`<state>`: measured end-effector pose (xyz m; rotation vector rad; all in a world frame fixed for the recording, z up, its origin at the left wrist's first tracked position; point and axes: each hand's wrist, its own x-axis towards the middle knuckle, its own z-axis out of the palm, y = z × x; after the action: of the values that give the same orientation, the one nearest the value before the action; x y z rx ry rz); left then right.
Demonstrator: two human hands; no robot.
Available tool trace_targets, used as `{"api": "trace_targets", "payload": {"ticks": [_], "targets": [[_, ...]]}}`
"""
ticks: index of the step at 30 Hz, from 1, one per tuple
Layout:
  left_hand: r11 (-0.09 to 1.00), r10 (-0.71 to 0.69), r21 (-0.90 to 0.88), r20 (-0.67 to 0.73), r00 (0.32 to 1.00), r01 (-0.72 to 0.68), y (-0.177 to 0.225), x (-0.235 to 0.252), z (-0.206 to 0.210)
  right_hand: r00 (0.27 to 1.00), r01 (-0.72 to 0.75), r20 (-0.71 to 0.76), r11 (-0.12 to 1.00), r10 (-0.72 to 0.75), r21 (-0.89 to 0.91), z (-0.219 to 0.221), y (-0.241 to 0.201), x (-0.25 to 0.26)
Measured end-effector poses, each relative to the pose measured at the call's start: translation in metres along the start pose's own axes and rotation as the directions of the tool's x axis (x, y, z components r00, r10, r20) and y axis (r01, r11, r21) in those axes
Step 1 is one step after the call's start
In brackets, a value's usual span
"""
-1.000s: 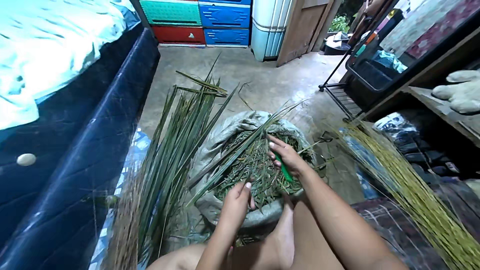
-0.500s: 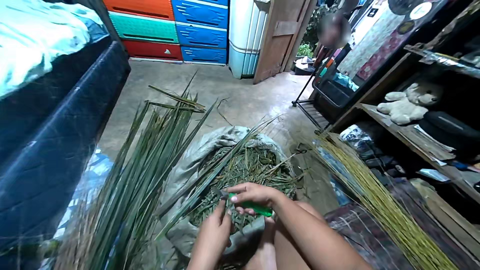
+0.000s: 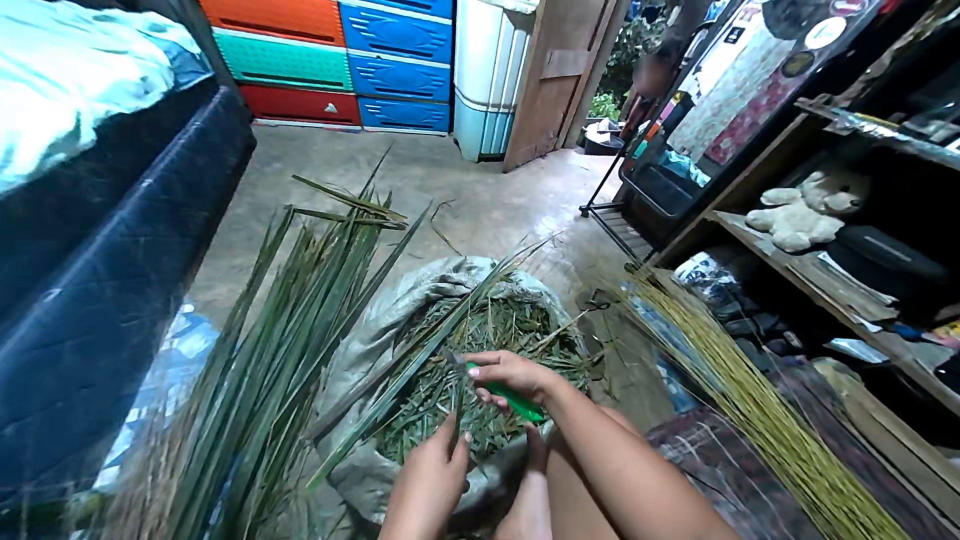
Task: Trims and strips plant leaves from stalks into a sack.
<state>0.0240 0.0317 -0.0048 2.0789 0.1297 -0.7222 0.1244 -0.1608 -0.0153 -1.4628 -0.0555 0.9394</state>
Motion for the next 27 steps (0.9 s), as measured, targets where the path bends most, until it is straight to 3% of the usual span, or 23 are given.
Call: {"api": "trace_targets", "payload": {"ticks": [8, 12, 16, 20, 27], "targets": [[0.997, 0.006, 0.073, 0.026, 1.000, -0.008, 0.001, 0.000, 0.000, 0.993, -0.005, -0.117, 1.000, 0.003, -0.016, -0.002, -0.001, 0.002], [0.999, -0.037, -0.010, -0.024, 0.999, 0.037, -0.001, 0.007, 0.002, 0.988, -0.051, -0.151, 0.975, 0.018, -0.218, 0.006, 0.001, 0.007], [0.987, -0.138, -0.090, -0.070, 0.988, 0.131, -0.016, 0.026, 0.003, 0.995, -0.099, -0.049, 0.884, 0.087, -0.456, 0.026, 0.010, 0.011], [0.983, -0.181, -0.017, -0.127, 0.975, 0.180, -0.020, 0.035, 0.000, 0.990, -0.118, -0.019, 0.742, 0.141, -0.660, 0.047, 0.017, 0.014], [0.974, -0.214, 0.027, -0.195, 0.957, 0.223, -0.017, 0.035, -0.001, 0.971, -0.240, -0.204, 0.546, 0.126, -0.803, 0.082, 0.020, 0.009]]}}
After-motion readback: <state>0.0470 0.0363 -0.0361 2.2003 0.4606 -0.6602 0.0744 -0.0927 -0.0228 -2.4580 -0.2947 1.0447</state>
